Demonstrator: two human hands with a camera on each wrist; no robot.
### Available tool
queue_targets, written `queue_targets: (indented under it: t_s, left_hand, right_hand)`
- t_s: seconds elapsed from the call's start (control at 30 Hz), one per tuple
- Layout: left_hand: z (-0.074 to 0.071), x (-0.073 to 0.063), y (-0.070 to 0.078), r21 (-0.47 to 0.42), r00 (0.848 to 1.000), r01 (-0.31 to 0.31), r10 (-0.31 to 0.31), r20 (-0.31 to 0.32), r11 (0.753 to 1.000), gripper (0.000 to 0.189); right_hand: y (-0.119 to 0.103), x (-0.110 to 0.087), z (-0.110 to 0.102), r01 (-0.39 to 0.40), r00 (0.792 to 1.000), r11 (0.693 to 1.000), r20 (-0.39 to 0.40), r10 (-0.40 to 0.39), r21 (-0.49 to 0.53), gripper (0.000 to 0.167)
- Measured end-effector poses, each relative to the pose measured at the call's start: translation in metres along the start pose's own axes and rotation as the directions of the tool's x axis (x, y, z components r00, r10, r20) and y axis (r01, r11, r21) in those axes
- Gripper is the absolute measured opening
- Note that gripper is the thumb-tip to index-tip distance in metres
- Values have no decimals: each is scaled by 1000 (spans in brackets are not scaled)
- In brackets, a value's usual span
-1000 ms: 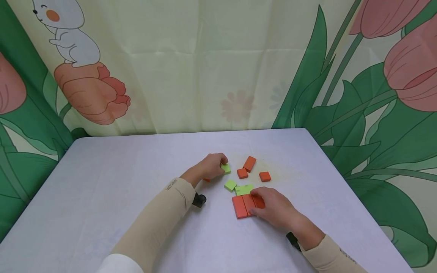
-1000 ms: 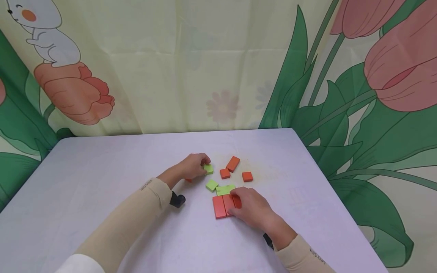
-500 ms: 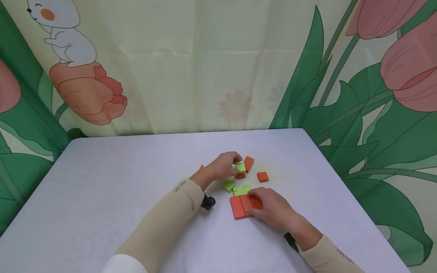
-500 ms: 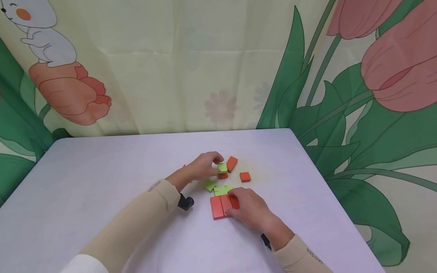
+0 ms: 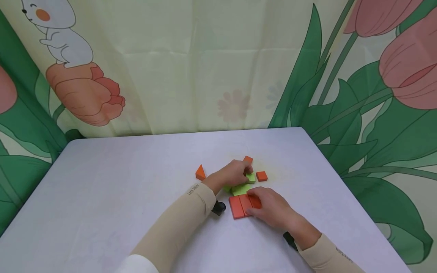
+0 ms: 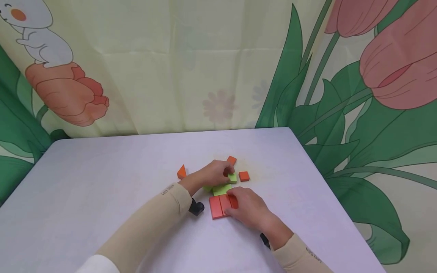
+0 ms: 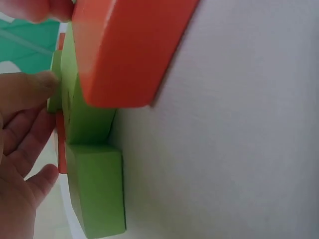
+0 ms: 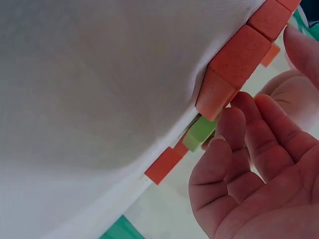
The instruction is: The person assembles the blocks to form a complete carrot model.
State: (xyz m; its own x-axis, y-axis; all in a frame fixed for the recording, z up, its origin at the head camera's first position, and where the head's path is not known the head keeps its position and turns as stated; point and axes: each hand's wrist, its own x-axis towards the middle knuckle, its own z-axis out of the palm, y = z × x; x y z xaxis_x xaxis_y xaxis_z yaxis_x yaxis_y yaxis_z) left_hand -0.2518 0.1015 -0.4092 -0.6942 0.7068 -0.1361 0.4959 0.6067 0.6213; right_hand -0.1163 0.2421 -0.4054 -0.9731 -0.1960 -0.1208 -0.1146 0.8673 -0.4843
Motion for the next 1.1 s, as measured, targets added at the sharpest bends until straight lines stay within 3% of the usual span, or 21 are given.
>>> queue_targets:
  t_s: [0.3,0.7,1.1]
  left_hand:
    - [0,0,3,100,999,7,-10,34,995,26]
    - [1,-1,4,66,999,22,-25,40,998,25]
    - [1,0,6,101,998,26,-31,54,995,29]
  right_hand:
    - [0,2,1,-6,1000,1000,8,6,4,54]
    - [2,3,3,1,1000,1000,1,-1,-1,55]
    - [3,3,3,29,1000,1000,-9,-29,-2,53]
